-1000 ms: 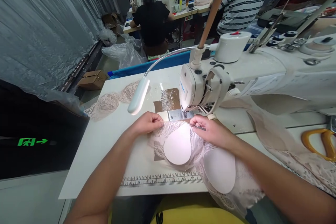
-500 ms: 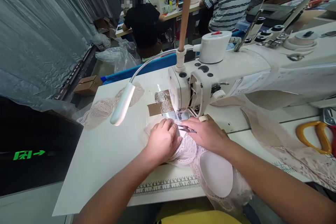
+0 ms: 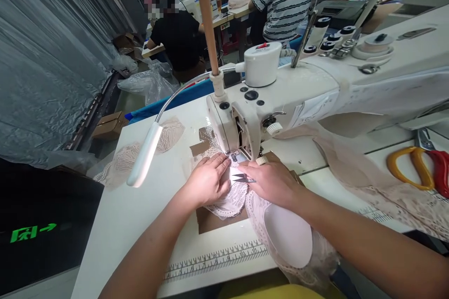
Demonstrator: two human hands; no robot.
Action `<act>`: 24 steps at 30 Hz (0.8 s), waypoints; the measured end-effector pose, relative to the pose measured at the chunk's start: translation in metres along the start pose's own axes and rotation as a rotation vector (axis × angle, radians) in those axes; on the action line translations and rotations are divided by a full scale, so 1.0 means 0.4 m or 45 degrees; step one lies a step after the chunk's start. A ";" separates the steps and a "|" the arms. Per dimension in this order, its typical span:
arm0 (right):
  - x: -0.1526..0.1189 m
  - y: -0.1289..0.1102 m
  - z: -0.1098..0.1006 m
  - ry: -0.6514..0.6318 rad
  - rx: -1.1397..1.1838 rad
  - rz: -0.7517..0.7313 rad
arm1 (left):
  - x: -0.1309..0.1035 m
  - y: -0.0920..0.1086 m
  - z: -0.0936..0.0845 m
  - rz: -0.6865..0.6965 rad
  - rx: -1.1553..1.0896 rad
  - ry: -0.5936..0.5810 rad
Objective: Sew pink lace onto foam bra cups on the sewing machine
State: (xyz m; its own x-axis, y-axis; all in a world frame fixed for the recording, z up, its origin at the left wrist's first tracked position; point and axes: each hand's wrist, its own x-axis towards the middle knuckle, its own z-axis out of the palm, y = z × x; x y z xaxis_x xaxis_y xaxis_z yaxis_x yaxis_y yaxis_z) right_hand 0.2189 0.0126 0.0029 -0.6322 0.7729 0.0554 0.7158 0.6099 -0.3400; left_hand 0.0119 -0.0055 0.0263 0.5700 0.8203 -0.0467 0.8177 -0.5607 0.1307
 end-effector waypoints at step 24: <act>0.000 -0.009 -0.009 -0.023 0.013 -0.014 | -0.005 0.002 0.021 0.146 -0.004 0.156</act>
State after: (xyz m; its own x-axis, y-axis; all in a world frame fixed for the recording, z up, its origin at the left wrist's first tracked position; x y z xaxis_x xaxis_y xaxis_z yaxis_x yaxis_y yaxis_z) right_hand 0.2175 0.0110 0.0074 -0.6452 0.7628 0.0420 0.7060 0.6164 -0.3487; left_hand 0.0121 -0.0086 0.0183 0.6451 0.7588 0.0899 0.7475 -0.6511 0.1316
